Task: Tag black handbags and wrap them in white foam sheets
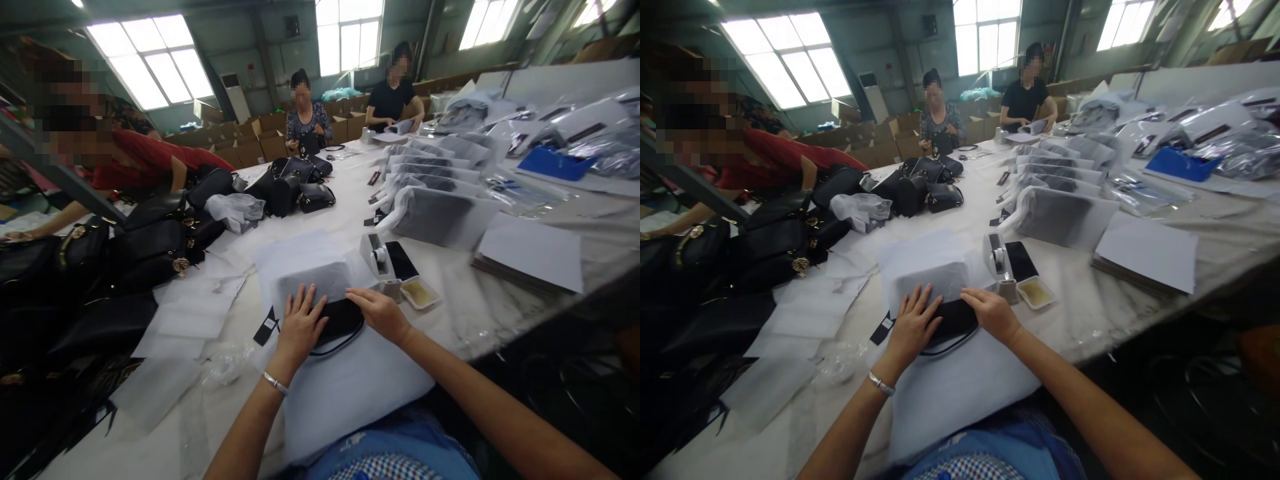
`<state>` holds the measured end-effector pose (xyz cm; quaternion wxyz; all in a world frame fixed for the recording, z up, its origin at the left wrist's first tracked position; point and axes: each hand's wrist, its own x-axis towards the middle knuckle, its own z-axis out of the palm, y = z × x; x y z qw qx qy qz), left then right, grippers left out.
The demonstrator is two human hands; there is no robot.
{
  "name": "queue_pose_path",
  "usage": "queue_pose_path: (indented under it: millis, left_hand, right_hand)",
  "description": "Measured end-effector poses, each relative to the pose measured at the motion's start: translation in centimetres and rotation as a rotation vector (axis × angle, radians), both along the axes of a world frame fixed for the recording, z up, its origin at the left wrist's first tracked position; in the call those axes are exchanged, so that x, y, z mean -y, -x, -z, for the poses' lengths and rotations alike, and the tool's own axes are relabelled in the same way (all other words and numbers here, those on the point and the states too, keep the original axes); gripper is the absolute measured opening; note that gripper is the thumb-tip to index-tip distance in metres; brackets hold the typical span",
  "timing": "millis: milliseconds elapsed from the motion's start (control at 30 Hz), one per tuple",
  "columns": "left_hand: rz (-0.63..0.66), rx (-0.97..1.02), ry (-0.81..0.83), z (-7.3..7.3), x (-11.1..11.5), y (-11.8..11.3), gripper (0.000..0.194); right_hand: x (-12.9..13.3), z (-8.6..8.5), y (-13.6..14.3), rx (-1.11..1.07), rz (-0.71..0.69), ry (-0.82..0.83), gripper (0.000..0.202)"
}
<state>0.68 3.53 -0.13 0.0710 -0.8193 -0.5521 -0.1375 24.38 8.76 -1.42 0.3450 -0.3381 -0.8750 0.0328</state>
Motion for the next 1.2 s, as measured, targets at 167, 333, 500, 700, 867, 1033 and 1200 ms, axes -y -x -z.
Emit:
queue_pose_path:
  millis: [167,333,500,700,867,1033,1200]
  left_hand:
    - [-0.006,-0.024,0.006,-0.1,0.1,-0.2,0.045]
    - [-0.004,0.007,-0.003,0.3,0.4,-0.2,0.044]
    - [-0.006,0.033,0.000,0.5,0.5,-0.2,0.044]
    - [0.007,0.068,0.070,-0.6,0.1,0.4,0.045]
    - [0.053,0.066,0.165,-2.2,-0.4,1.2,0.052]
    - [0.160,0.015,0.276,-2.5,-0.2,2.0,0.107]
    - [0.225,-0.055,0.315,-2.8,-0.1,2.7,0.111]
  right_hand:
    - [2.7,-3.4,-0.9,0.043,-0.204,0.189,0.026]
    - [7.5,-1.9,-2.5,0.225,-0.481,0.354,0.045]
    - [9.4,1.8,-2.6,0.203,-0.434,0.418,0.025]
    - [8.8,0.9,-2.0,0.165,-0.418,0.579,0.015]
    - [7.6,-1.7,-1.4,0.214,-0.380,0.748,0.021]
    - [6.0,-3.8,-0.6,0.240,-0.374,0.811,0.024]
    - [4.6,-5.8,-0.2,0.214,-0.358,0.823,0.029]
